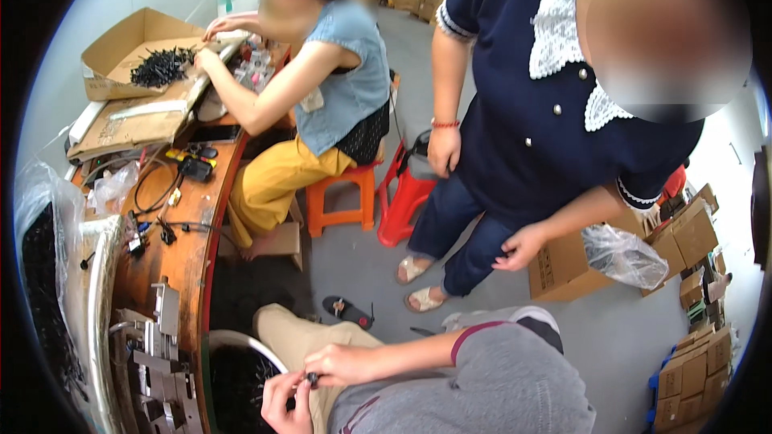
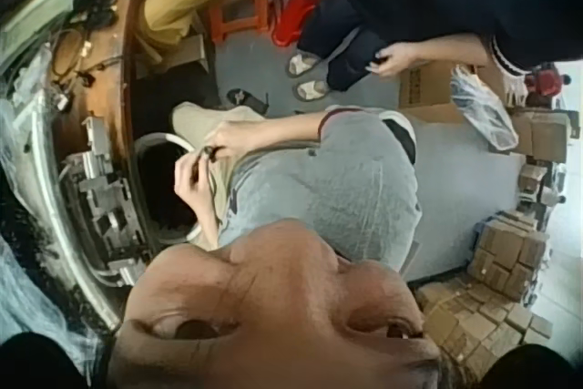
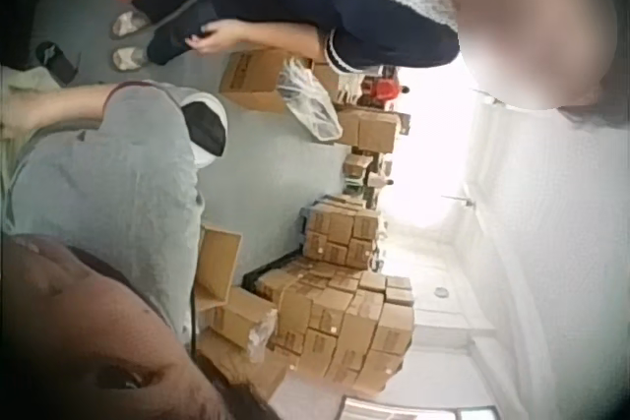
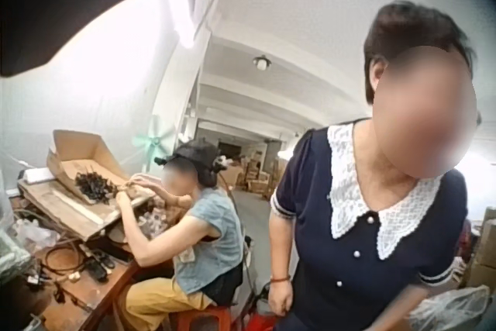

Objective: Assembling small black plastic components using a pneumatic jig on a factory assembly line.

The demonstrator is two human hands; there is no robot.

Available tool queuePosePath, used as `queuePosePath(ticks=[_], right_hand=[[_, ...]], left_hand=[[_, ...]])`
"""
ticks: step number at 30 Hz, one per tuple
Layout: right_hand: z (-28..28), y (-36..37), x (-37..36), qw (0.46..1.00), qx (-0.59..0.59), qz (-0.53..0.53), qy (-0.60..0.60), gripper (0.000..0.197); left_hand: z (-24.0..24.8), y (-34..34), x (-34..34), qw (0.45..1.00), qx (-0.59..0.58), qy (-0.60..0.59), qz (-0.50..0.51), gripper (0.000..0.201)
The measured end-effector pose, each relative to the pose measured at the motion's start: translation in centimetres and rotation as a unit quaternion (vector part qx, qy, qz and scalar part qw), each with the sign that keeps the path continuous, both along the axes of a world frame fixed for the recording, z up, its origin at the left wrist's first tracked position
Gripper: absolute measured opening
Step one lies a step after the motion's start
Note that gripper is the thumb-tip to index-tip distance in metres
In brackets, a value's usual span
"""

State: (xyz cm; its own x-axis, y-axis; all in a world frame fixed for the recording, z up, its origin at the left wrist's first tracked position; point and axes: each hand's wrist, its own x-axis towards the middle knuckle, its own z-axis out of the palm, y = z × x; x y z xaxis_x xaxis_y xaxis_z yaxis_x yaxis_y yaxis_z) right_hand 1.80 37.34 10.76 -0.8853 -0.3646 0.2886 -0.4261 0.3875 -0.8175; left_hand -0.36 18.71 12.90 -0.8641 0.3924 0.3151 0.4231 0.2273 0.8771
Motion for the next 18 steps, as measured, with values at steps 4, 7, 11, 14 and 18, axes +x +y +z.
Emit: queuePosePath(ticks=[4, 7, 11, 14, 18], right_hand=[[0.6, 0.2, 0.2, 0.997, -0.003, -0.001, -0.074, 0.021], [0.8, 0.1, -0.1, 0.996, 0.0, 0.001, -0.084, 0.021], [0.7, -0.4, -0.1, 1.0, 0.007, -0.004, -0.023, 0.02], [0.4, -0.9, -0.2, 0.999, -0.021, 0.002, -0.028, 0.022], [-0.1, -1.2, -0.7, 1.0, -0.009, 0.012, -0.007, 0.025]], left_hand=[[3.6, 0.7, 0.7, 1.0, -0.005, 0.006, -0.009, 0.02], [3.8, 0.5, 0.7, 1.0, -0.004, 0.014, 0.005, 0.021], [4.1, 0.2, 0.8, 0.998, -0.025, 0.058, 0.014, 0.021], [3.8, 0.1, 0.8, 0.997, -0.02, 0.066, 0.028, 0.021], [1.6, -0.5, 0.8, 0.998, -0.007, 0.025, 0.049, 0.023]])
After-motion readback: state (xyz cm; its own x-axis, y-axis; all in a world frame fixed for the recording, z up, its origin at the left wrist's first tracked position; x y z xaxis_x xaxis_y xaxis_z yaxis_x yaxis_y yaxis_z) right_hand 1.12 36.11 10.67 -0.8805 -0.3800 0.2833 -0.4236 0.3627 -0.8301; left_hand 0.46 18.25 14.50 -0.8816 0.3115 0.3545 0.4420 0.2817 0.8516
